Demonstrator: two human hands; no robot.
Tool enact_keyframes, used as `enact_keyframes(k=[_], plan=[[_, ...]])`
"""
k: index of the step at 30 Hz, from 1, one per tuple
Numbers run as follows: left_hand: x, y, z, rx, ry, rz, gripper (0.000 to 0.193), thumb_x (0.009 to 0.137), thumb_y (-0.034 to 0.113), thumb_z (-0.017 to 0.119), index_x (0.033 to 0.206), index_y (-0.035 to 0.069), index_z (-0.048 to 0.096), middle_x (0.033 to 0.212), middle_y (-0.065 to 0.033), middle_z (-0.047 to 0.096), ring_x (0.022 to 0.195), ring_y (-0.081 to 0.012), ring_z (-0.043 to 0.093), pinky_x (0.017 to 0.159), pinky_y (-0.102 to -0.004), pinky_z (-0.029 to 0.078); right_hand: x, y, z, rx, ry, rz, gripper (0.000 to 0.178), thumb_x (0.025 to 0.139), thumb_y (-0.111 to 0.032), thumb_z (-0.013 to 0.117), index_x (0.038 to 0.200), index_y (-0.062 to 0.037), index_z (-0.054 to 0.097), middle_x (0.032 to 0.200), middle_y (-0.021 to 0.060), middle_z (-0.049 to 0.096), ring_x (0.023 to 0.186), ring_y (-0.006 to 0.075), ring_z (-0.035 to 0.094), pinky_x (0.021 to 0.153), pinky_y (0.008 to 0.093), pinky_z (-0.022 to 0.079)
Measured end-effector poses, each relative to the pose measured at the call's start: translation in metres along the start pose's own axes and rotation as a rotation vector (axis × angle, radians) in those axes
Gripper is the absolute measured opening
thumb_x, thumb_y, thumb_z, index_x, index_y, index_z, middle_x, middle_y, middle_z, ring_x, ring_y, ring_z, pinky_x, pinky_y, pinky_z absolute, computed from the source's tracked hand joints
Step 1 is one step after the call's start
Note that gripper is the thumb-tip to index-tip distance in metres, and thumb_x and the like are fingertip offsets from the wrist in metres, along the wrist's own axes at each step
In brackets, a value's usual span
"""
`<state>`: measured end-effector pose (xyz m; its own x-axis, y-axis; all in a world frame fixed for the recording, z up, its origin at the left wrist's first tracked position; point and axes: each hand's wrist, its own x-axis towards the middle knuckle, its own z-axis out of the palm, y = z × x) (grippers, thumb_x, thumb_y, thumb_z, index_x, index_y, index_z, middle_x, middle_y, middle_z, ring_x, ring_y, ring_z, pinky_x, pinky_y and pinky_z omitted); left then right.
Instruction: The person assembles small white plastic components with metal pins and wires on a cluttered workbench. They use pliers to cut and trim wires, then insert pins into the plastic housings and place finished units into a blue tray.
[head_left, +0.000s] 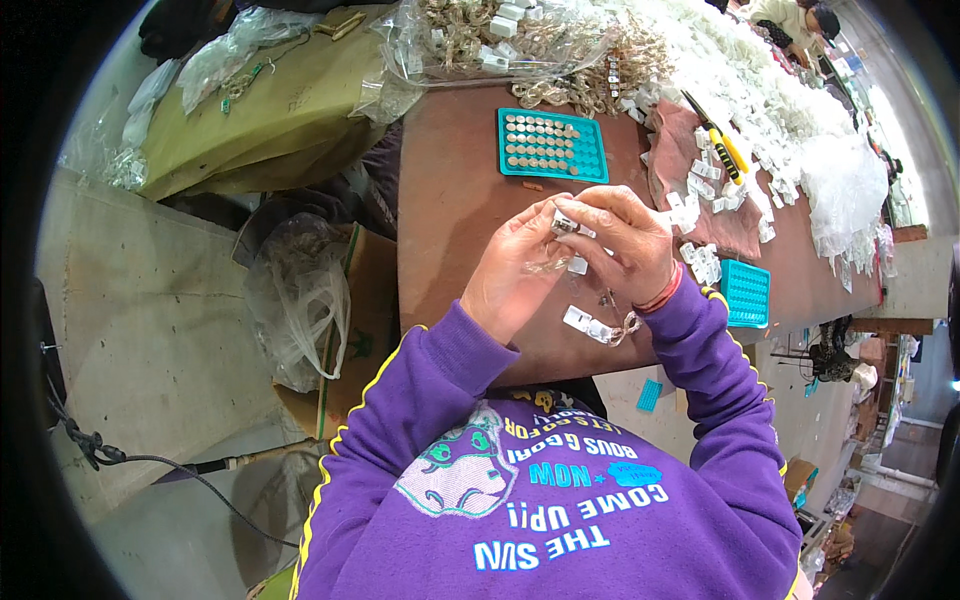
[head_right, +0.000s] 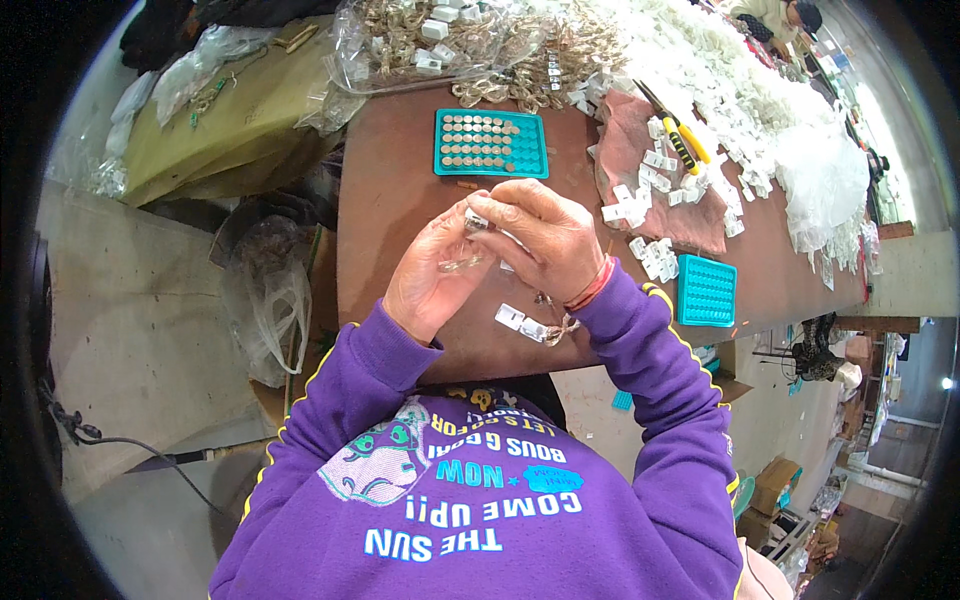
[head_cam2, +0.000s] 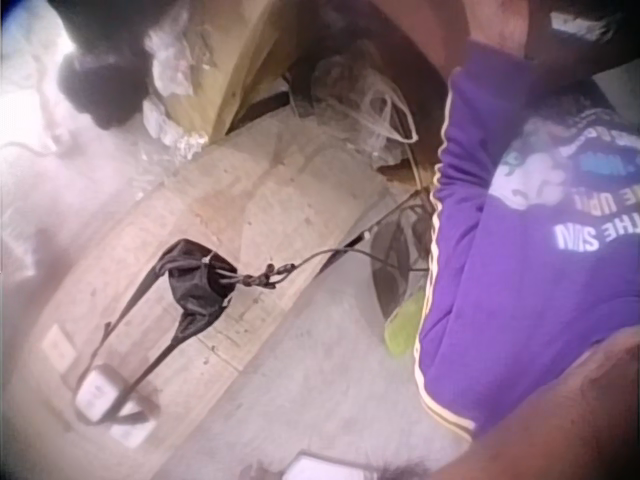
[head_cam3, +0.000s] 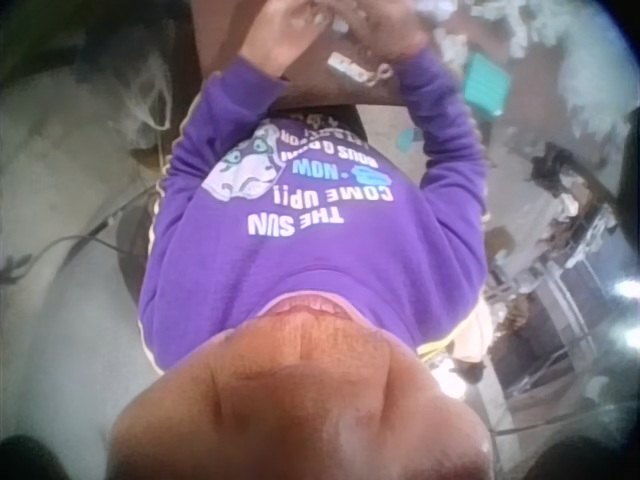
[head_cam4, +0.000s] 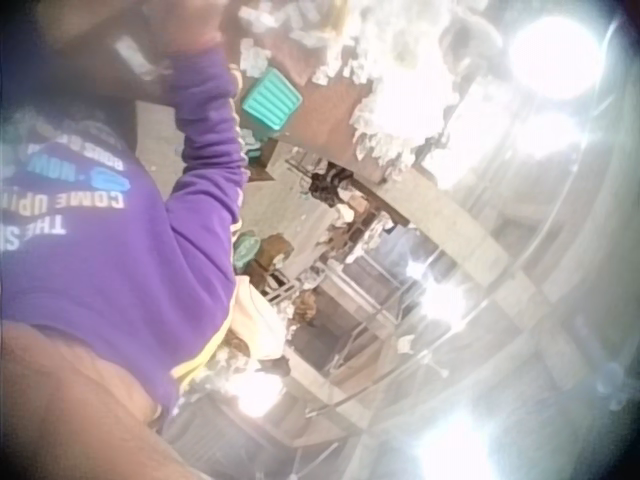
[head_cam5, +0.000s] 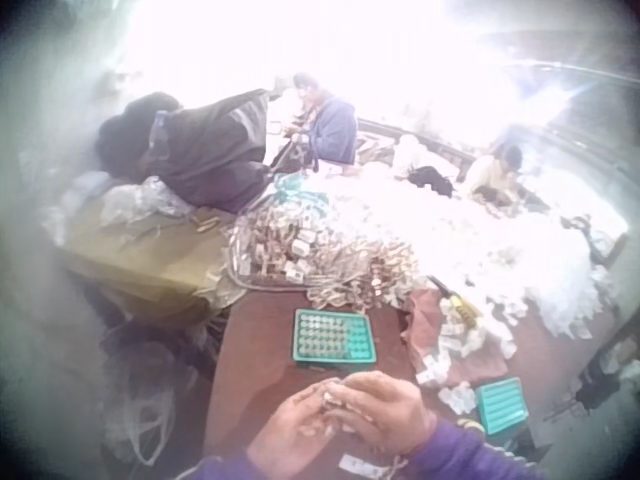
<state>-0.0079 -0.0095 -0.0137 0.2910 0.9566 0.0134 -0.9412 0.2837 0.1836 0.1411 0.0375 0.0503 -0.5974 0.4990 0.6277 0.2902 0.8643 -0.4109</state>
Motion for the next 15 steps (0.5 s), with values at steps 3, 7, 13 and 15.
enact_keyframes(k=[3,7,13,15], plan=[[0.0003,0.0017,0.0001,0.060,0.010,-0.017,0.024,0.100,0.019,0.055,0.118,0.004,0.057,0.105,-0.0010,0.062,0.094,-0.0090,0.060,0.082,-0.0244,0.049,0.0021,-0.0002,-0.0057,0.055,-0.048,0.075,0.032,0.075,-0.005,0.075,0.105,-0.0004,0.069,0.095,0.0124,0.064,0.081,0.0257,0.067,0.070,0.0345,0.057],[-0.0008,0.0012,-0.0011,0.085,0.087,-0.024,0.024,0.099,0.020,0.056,0.119,0.007,0.058,0.107,-0.0003,0.062,0.096,-0.0101,0.060,0.085,-0.0269,0.049,0.0010,-0.0006,-0.0043,-0.045,-0.099,-0.009,0.031,0.076,-0.007,0.075,0.106,-0.0006,0.068,0.095,0.0112,0.064,0.081,0.0258,0.067,0.069,0.0345,0.057],[-0.0026,-0.0032,0.0039,0.070,0.127,-0.027,0.028,0.099,0.024,0.057,0.122,0.008,0.057,0.107,-0.0003,0.062,0.098,-0.0122,0.060,0.088,-0.0295,0.049,-0.0009,0.0071,0.0025,-0.126,-0.077,-0.122,0.031,0.075,-0.008,0.075,0.104,-0.0006,0.067,0.095,0.0103,0.064,0.082,0.0254,0.068,0.068,0.0346,0.057],[-0.0043,-0.0024,0.0081,0.105,0.198,-0.039,0.031,0.099,0.026,0.057,0.123,0.006,0.056,0.107,-0.0007,0.062,0.099,-0.0129,0.060,0.090,-0.0301,0.048,-0.0010,0.0090,0.0025,-0.120,-0.070,-0.134,0.031,0.075,-0.007,0.075,0.104,-0.0004,0.067,0.094,0.0105,0.064,0.082,0.0254,0.068,0.068,0.0346,0.057]])
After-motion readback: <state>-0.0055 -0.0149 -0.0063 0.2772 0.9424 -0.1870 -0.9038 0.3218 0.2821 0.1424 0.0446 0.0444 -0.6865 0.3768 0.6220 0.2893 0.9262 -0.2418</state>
